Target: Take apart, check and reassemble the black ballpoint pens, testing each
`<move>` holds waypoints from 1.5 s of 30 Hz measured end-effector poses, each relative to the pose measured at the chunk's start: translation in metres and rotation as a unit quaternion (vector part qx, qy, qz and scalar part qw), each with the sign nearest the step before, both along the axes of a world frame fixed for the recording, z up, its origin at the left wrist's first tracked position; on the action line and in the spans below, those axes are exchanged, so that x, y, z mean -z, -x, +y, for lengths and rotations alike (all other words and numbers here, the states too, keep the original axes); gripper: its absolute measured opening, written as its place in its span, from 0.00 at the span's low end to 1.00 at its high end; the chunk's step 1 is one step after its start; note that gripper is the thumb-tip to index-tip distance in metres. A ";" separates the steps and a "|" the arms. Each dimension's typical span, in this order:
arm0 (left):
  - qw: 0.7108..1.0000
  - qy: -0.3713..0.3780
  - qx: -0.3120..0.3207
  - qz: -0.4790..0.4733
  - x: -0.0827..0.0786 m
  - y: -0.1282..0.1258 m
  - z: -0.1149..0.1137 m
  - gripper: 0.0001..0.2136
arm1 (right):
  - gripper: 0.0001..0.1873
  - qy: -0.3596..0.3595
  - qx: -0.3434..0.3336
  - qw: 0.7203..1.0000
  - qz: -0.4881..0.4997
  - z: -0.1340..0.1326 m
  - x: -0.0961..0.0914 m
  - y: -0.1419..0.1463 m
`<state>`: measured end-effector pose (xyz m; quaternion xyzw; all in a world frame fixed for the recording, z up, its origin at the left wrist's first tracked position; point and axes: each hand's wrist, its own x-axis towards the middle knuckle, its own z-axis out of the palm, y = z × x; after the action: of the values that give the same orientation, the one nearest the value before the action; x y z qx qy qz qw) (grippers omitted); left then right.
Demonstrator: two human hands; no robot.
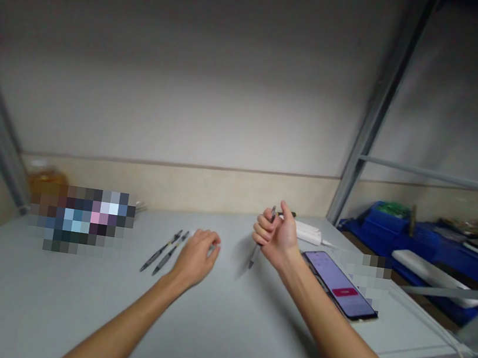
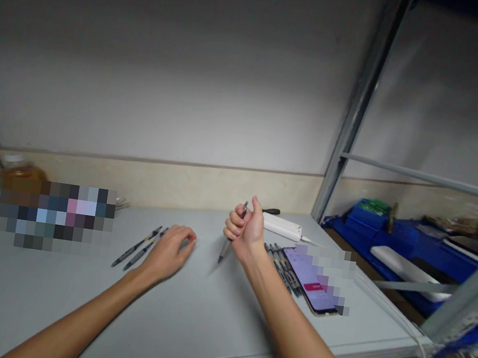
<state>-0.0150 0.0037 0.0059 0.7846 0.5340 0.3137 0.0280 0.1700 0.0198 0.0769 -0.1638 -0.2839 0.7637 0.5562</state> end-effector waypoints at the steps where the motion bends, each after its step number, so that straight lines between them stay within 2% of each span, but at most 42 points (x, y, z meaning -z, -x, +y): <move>1: 0.999 0.002 -0.025 0.038 0.000 0.003 0.001 0.06 | 0.21 0.015 0.006 1.000 0.002 0.001 -0.003 -0.001; 4: 0.987 0.027 -0.100 0.126 0.001 0.007 0.002 0.08 | 0.19 0.043 0.030 0.999 0.011 0.004 -0.010 -0.001; 7: 0.970 0.043 -0.156 0.181 0.000 0.009 0.001 0.11 | 0.19 0.032 0.029 0.999 0.029 0.006 -0.014 0.000; 14: 0.939 0.099 -0.236 0.231 -0.001 0.018 0.003 0.14 | 0.19 0.010 0.022 0.998 0.053 0.004 -0.019 -0.001; 31: 0.933 0.116 -0.236 0.246 -0.001 0.025 0.006 0.19 | 0.19 0.001 0.020 0.999 0.043 0.005 -0.017 -0.007; 38: 0.936 0.110 -0.233 0.240 -0.001 0.026 0.006 0.19 | 0.18 -0.003 0.020 1.000 0.008 0.006 -0.015 -0.008; 42: 0.939 0.110 -0.226 0.235 -0.002 0.026 0.005 0.18 | 0.16 -0.006 0.019 0.998 -0.060 0.008 -0.010 -0.006; 45: 0.937 0.121 -0.228 0.234 -0.003 0.025 0.005 0.18 | 0.06 -0.003 0.051 0.981 -0.185 0.010 0.002 -0.001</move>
<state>-0.0404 0.0084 0.0093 0.6838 0.7239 0.0521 -0.0756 0.1708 0.0296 0.0746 -0.3148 -0.3750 0.6903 0.5327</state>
